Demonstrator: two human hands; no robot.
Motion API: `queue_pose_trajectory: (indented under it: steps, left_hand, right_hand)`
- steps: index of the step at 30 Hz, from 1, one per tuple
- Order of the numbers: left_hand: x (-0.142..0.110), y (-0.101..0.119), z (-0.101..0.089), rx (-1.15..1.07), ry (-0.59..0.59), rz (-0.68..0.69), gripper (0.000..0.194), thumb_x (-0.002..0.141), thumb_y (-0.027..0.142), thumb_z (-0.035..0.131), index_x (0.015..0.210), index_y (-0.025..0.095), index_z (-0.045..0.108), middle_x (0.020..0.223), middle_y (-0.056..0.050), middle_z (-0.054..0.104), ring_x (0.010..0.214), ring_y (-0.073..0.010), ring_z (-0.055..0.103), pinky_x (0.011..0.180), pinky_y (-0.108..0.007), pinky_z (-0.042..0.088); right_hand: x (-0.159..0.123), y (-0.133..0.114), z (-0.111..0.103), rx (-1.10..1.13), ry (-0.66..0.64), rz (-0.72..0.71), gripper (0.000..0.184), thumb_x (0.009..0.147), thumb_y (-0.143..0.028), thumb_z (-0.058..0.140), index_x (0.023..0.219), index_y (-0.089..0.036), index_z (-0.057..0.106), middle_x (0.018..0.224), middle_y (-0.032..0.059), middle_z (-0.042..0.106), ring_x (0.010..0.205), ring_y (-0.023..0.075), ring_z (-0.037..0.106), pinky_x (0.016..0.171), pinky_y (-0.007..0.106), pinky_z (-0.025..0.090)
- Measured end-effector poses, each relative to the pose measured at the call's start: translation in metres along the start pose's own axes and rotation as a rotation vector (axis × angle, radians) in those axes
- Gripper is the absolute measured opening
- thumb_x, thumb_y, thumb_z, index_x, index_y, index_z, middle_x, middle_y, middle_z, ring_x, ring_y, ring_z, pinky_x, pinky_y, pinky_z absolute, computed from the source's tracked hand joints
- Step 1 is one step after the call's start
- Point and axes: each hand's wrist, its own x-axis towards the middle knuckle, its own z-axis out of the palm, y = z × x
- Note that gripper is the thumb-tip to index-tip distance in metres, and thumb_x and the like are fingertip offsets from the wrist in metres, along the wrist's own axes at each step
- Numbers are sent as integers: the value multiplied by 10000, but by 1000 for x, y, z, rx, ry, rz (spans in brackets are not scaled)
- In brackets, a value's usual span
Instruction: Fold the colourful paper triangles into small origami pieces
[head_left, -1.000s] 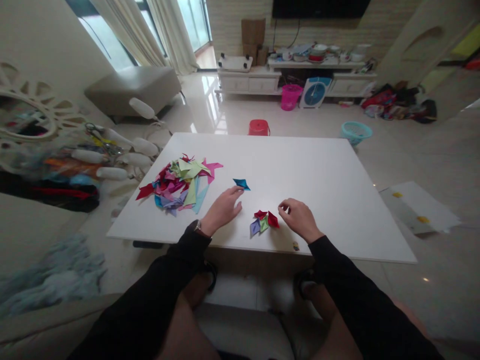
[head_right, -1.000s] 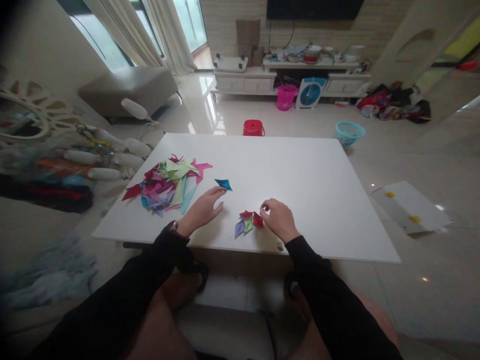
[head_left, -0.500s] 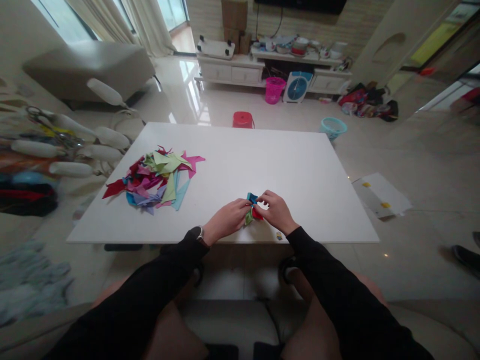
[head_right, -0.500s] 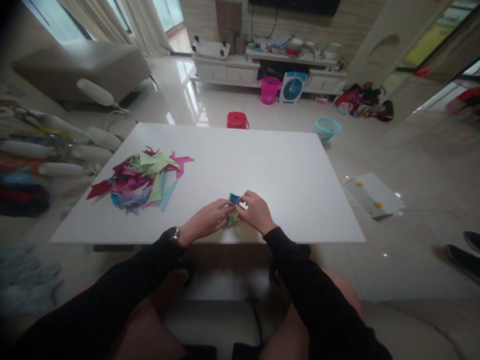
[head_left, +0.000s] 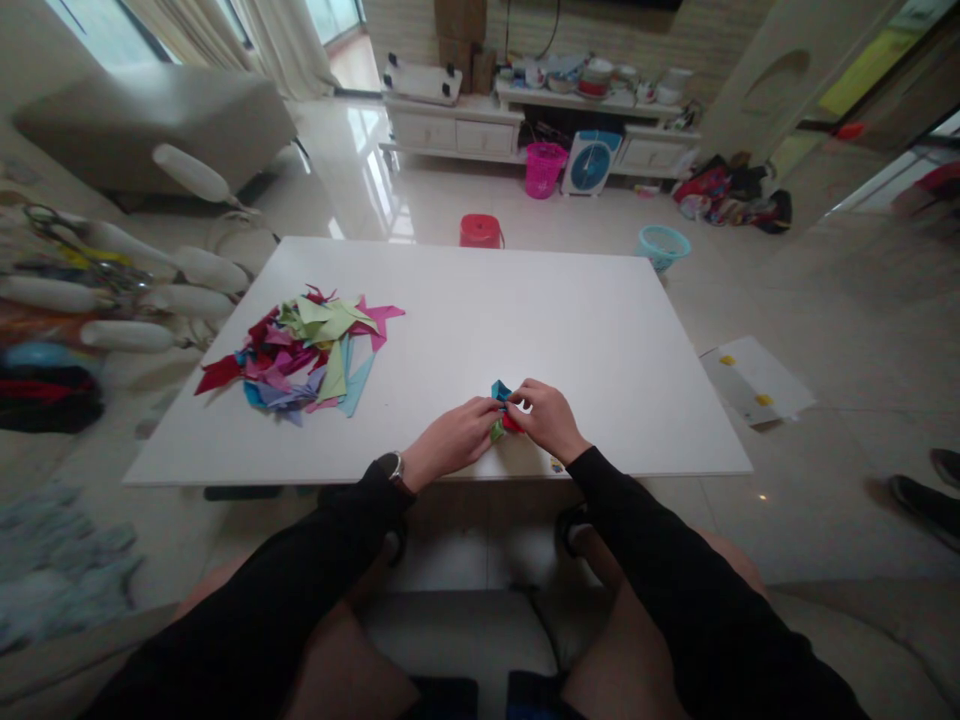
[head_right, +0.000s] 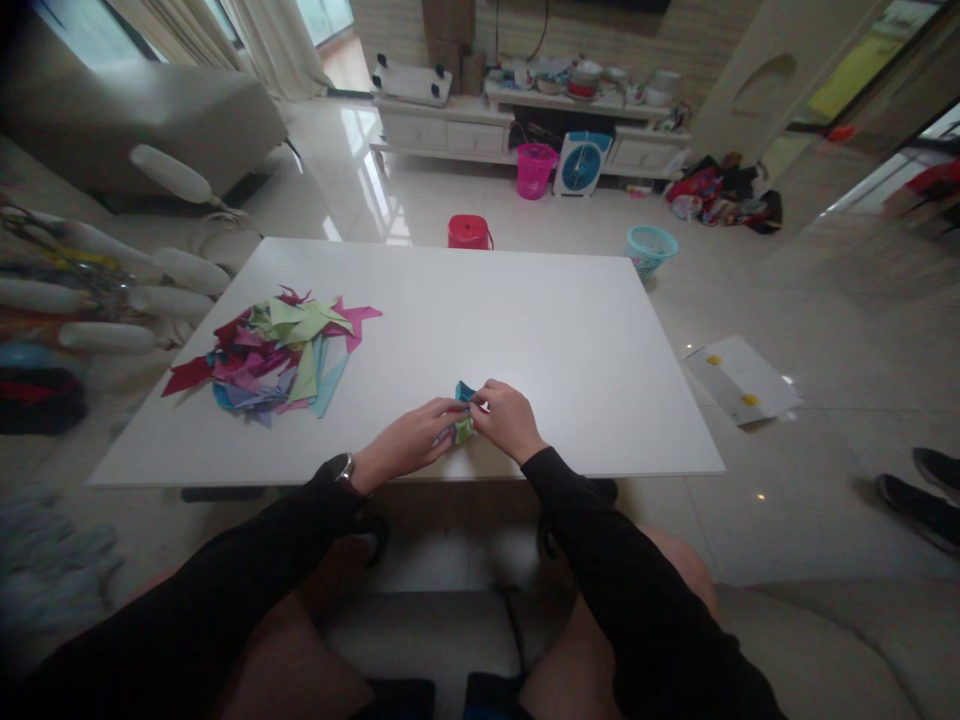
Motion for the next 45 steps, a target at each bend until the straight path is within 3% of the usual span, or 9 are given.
queue_pose_trajectory:
  steps: [4,7,9,13,19,28,32,36,45]
  left_hand:
    - [1,4,-7,-121,87,-89,228,926,156,554,1141,190,620,1284,-122,595,1091,-233,643,934,-383,555]
    - [4,0,-9,-401,262,-356,136,904,204,592,1034,174,621,1142,-98,629,878,-177,678,793,-333,566]
    - [6,-6,-7,-711,335,-565,202,882,252,637,1062,163,613,1126,-96,647,812,-161,685,744,-321,568]
    - [8,-14,-2,-1285,250,-768,435,845,406,732,1178,146,629,1088,-118,700,869,-199,716,783,-349,569]
    - [7,-12,1,-1425,214,-758,433,771,405,826,1085,137,695,1011,-94,732,882,-187,705,819,-323,534]
    - [7,-15,2,-1320,219,-723,415,776,400,816,1071,132,703,1089,-109,714,908,-206,702,866,-383,555]
    - [5,-14,-4,-831,296,-561,372,801,343,793,1126,188,698,1173,-106,660,1007,-234,671,841,-388,568]
    - [3,-8,-4,-320,321,-318,150,866,242,721,1013,222,739,1183,-90,607,1163,-246,573,1015,-444,495]
    - [4,1,0,29,219,-246,75,901,201,657,952,191,711,1193,-118,603,1112,-274,542,938,-447,496]
  right_hand:
    - [4,1,0,57,54,54,118,808,-126,672,715,-182,720,771,19,663,666,130,567,681,272,423]
    - [7,3,0,223,66,134,104,777,-130,688,688,-176,716,733,18,686,651,131,579,669,266,438]
    - [8,3,0,348,28,183,87,778,-156,695,698,-172,729,724,24,714,678,144,615,670,265,450]
    - [7,3,0,501,-73,215,89,784,-207,696,736,-166,759,725,34,748,696,157,649,672,270,459]
    - [7,0,-1,552,-133,191,166,794,-315,729,739,-162,765,716,37,739,668,147,617,667,276,454]
    - [6,-2,-2,483,-71,146,75,797,-212,712,749,-168,748,734,24,714,682,142,615,665,272,458]
    - [3,-3,-1,279,20,-2,84,799,-139,692,743,-186,733,797,21,642,724,142,590,672,272,463]
    - [-2,-3,0,63,12,-198,72,848,-166,678,811,-198,730,961,62,633,889,185,596,759,304,478]
    - [-6,-8,-1,-157,-72,-321,55,897,-218,663,899,-205,716,1071,91,642,921,203,589,765,317,459]
